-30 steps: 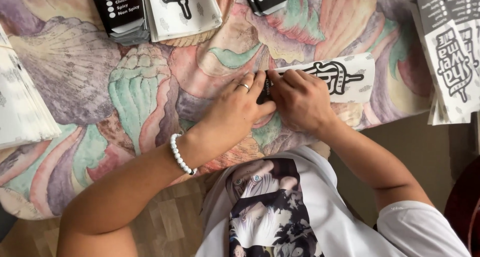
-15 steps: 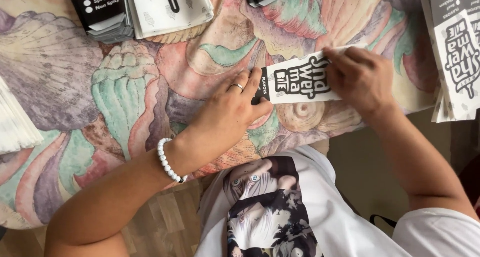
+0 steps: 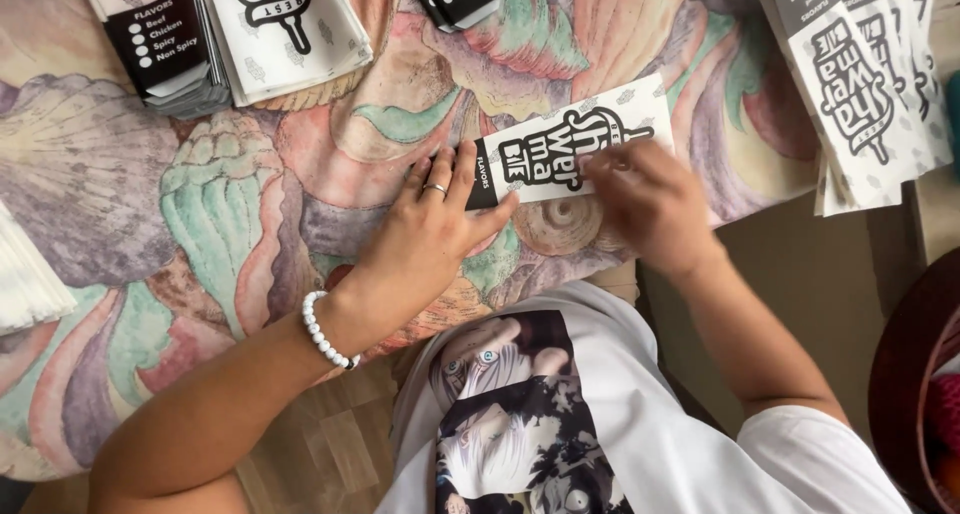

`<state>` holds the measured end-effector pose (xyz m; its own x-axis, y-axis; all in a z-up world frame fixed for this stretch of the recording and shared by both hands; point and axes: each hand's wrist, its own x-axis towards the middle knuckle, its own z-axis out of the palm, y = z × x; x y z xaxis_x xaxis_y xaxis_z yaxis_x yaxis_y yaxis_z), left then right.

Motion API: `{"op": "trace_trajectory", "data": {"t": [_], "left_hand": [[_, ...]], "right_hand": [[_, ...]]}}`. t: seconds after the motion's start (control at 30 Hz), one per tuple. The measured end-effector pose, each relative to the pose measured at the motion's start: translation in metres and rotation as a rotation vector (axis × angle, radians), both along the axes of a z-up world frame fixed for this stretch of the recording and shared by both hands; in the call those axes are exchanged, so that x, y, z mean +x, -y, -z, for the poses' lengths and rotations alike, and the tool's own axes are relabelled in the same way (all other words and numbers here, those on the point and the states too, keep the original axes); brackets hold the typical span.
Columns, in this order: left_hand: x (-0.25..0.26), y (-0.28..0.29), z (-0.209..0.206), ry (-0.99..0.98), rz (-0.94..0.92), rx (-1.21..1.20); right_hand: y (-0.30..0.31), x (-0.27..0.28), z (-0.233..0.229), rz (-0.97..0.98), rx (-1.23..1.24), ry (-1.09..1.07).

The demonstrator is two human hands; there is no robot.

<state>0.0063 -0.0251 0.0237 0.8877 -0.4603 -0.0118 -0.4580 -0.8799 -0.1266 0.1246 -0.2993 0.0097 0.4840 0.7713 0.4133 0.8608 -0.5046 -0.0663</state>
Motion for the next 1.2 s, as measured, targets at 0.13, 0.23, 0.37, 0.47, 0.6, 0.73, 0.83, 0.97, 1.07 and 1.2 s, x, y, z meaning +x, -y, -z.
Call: {"op": "trace_trajectory", "data": {"t": [0.13,0.23,0.37,0.47,0.6,0.73,0.83,0.97,1.07,1.2], "left_hand": [[-0.005,0.004,0.009,0.018,-0.028,-0.029],[-0.006,0.005,0.015,0.014,-0.037,-0.109],[-0.005,0.002,0.019,0.007,-0.012,-0.244],[-0.001,-0.002,0.018,0.027,0.064,-0.409],[0.003,-0.007,0.015,-0.143,0.047,-0.608],[0.003,-0.006,0.024,-0.053,-0.003,-0.772],[0.003,-0.006,0.033,-0.027,-0.008,-0.747],[0.002,-0.006,0.03,-0.029,-0.007,-0.732],[0.002,-0.003,0.034,0.059,0.003,-0.635],[0.004,0.002,0.023,0.044,-0.004,-0.544]], "right_hand": [[-0.004,-0.025,0.001,-0.21,-0.029,-0.098],[0.015,-0.02,-0.004,-0.185,-0.047,-0.117],[0.042,-0.013,-0.004,-0.134,-0.103,-0.023],[0.052,-0.012,-0.004,-0.1,-0.092,-0.013],[0.052,-0.011,-0.005,-0.116,-0.125,0.042],[0.054,-0.01,-0.003,-0.116,-0.145,0.034],[0.046,-0.009,-0.003,-0.113,-0.041,0.119],[0.048,-0.008,0.002,-0.112,-0.059,0.126],[0.052,-0.008,0.003,-0.092,-0.083,0.155],[0.035,-0.004,-0.014,-0.044,-0.039,-0.024]]}}
